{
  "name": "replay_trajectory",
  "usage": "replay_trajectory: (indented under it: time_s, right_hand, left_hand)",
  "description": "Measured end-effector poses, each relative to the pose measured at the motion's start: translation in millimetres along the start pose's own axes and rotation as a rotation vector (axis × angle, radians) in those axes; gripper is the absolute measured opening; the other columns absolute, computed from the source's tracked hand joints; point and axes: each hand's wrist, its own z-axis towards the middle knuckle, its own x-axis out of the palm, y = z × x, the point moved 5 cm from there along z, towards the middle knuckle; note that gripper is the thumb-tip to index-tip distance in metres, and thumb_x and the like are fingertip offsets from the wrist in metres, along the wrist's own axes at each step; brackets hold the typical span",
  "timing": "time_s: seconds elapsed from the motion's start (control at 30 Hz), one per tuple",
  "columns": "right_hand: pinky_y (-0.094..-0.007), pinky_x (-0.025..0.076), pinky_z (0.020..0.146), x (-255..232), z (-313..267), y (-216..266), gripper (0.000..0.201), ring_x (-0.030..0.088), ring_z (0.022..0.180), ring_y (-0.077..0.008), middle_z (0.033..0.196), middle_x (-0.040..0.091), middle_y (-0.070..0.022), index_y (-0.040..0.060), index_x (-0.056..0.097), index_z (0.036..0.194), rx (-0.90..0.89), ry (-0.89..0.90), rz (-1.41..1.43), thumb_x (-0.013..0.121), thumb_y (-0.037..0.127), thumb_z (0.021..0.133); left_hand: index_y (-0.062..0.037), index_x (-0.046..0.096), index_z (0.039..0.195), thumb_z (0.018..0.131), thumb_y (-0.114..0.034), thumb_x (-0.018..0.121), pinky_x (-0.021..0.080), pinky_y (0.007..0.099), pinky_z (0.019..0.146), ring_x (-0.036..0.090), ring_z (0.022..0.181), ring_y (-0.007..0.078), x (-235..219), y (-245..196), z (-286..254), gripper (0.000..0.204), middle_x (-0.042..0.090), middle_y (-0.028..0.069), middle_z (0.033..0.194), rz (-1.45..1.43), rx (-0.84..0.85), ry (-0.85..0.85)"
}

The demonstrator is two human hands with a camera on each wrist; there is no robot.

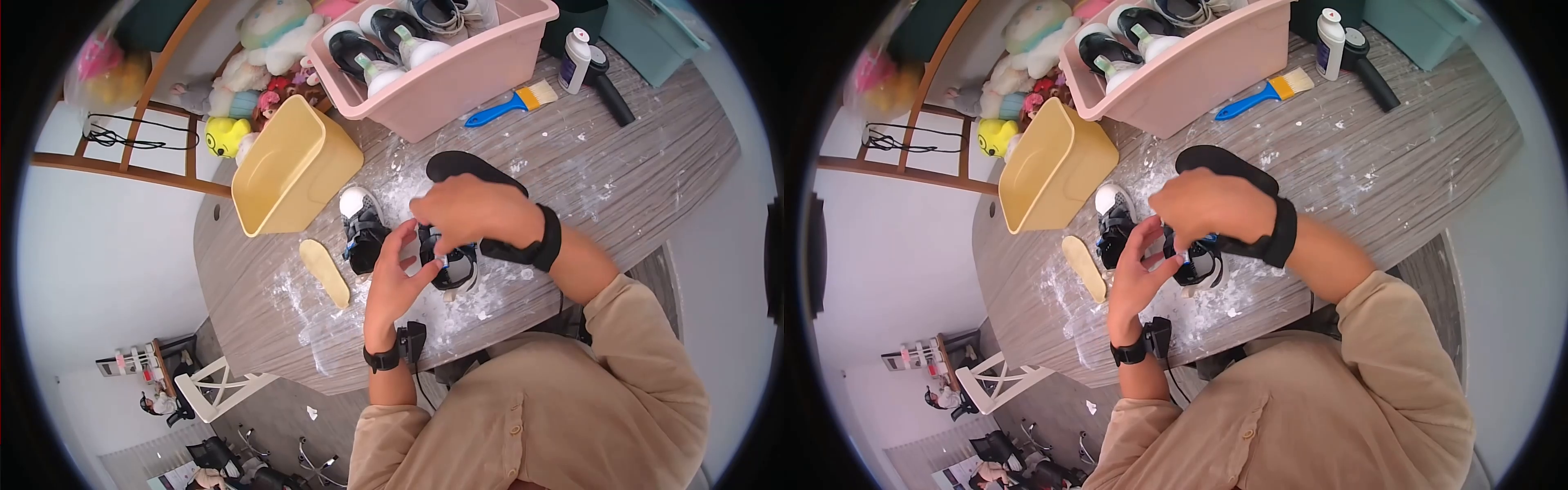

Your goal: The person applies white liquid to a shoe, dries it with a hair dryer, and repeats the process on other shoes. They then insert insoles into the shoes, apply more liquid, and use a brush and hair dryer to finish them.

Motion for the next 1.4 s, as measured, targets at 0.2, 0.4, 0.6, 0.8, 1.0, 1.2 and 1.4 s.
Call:
replay_trajectory:
  time_s: [0.2, 0.4, 0.6, 0.8, 1.0, 1.2, 1.4]
  right_hand:
    - [-0.0404, 0.049, 0.069, 6.8, -8.7, 19.6, 0.052, 0.064, 0.083, -0.0322, 0.093, 0.061, -0.0141, 0.0031, 0.056, 0.104, -0.078, 0.004, -0.109, 0.080, 0.020, 0.061]
    - [-0.0402, 0.048, 0.068, 26.3, -9.7, 27.2, 0.045, 0.064, 0.079, -0.0317, 0.092, 0.059, -0.0138, 0.0025, 0.056, 0.101, -0.106, -0.145, -0.187, 0.076, 0.013, 0.062]
    - [-0.0409, 0.048, 0.064, 24.4, -3.0, 23.9, 0.032, 0.063, 0.076, -0.0325, 0.088, 0.058, -0.0159, 0.0008, 0.055, 0.098, -0.107, -0.137, -0.190, 0.067, 0.006, 0.069]
    - [-0.0426, 0.048, 0.066, 21.4, -1.2, 19.5, 0.030, 0.062, 0.077, -0.0345, 0.089, 0.057, -0.0172, 0.0009, 0.054, 0.094, -0.119, -0.087, -0.129, 0.068, 0.006, 0.068]
    - [-0.0406, 0.046, 0.071, -3.6, -6.0, 14.1, 0.033, 0.060, 0.084, -0.0337, 0.093, 0.056, -0.0138, 0.0047, 0.052, 0.094, -0.136, -0.069, 0.017, 0.069, 0.005, 0.067]
    - [-0.0406, 0.045, 0.071, -16.7, -2.5, -1.6, 0.033, 0.058, 0.083, -0.0347, 0.090, 0.056, -0.0130, 0.0052, 0.052, 0.092, -0.088, -0.155, 0.079, 0.069, 0.006, 0.064]
    - [-0.0325, 0.045, 0.060, -46.6, -6.4, 5.1, 0.031, 0.057, 0.068, -0.0222, 0.076, 0.056, -0.0077, 0.0048, 0.054, 0.092, -0.149, -0.218, 0.248, 0.067, 0.008, 0.064]
  left_hand:
    - [-0.0042, 0.041, 0.134, 0.076, -0.008, 0.071, 0.042, 0.0362, 0.098, 0.045, 0.125, 0.0252, -10.0, 14.4, -4.5, 0.065, 0.044, 0.0151, 0.136, 0.048, 0.125, -0.072]
    - [-0.0018, 0.055, 0.118, 0.077, -0.004, 0.068, 0.045, 0.0361, 0.092, 0.055, 0.109, 0.0248, -30.4, -3.9, -27.3, 0.043, 0.057, 0.0137, 0.120, 0.025, 0.201, -0.469]
    - [-0.0019, 0.061, 0.103, 0.071, -0.005, 0.073, 0.046, 0.0397, 0.077, 0.058, 0.086, 0.0320, -53.1, 5.7, -34.7, 0.034, 0.063, 0.0140, 0.091, 0.599, 0.187, -0.551]
    - [-0.0022, 0.064, 0.096, 0.069, -0.003, 0.073, 0.045, 0.0415, 0.074, 0.057, 0.084, 0.0330, -56.2, 21.4, -45.8, 0.028, 0.063, 0.0140, 0.086, 0.702, 0.209, -0.530]
    - [-0.0011, 0.067, 0.096, 0.070, -0.004, 0.074, 0.047, 0.0380, 0.076, 0.059, 0.087, 0.0328, -80.7, 39.6, -62.0, 0.027, 0.065, 0.0165, 0.093, 0.743, 0.100, -0.604]
    - [-0.0007, 0.064, 0.099, 0.074, -0.006, 0.073, 0.046, 0.0378, 0.083, 0.059, 0.096, 0.0290, -74.3, 3.9, -70.2, 0.027, 0.063, 0.0137, 0.100, 0.544, 0.219, -0.753]
    - [-0.0009, 0.044, 0.131, 0.097, -0.048, 0.042, 0.045, 0.0370, 0.091, 0.055, 0.109, 0.0253, -34.2, 17.4, 4.2, 0.058, 0.054, 0.0151, 0.121, -0.728, 0.076, -0.236]
